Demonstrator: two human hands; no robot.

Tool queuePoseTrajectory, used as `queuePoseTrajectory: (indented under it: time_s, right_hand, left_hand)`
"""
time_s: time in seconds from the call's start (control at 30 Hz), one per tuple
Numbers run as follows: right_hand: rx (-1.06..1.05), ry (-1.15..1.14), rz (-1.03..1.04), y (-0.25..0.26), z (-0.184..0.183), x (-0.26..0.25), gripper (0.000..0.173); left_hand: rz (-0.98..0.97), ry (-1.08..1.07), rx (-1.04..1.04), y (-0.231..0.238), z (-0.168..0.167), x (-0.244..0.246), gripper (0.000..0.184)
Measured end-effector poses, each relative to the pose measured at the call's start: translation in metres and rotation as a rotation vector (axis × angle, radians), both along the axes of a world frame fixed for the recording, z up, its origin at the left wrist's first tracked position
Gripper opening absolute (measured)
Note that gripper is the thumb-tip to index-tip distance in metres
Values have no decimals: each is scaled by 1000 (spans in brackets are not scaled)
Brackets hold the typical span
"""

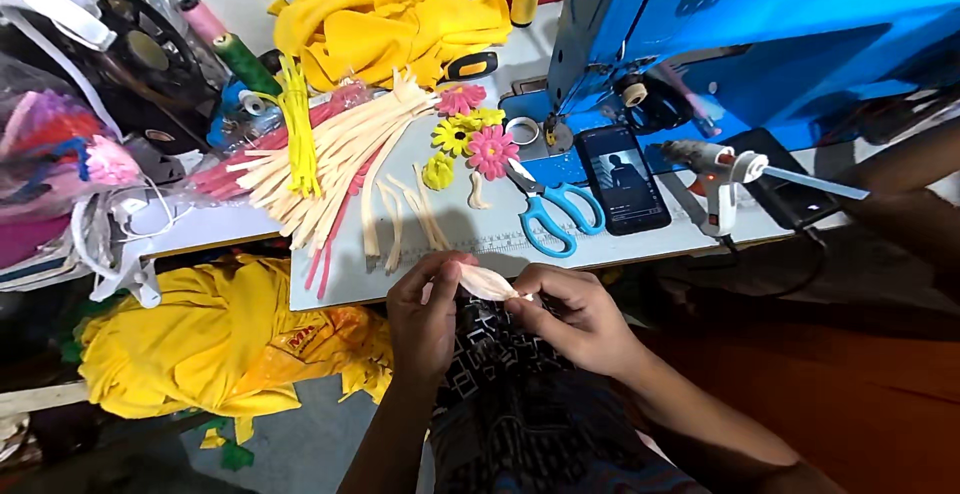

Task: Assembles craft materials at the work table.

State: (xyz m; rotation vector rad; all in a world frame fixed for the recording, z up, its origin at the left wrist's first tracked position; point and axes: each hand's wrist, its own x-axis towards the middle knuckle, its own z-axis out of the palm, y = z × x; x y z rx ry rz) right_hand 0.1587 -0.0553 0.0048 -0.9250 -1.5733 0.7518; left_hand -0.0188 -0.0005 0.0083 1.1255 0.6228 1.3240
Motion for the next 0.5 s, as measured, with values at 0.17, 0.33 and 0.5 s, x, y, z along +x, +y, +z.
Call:
queuePoseTrajectory:
  time_s: [0.17,0.33,0.5]
  right_hand:
    - [124,-280,-182,4,-2,11,22]
    - [134,-385,-107,5,-2,19,23]
    - [-79,-194,-15,5,-2,20,28]
  left_hand:
    - [-51,159,-198,6,9,-14,33]
    - [-25,271,-224,2,18,-11,21]
    - [-46,345,-29,3,8,-7,13]
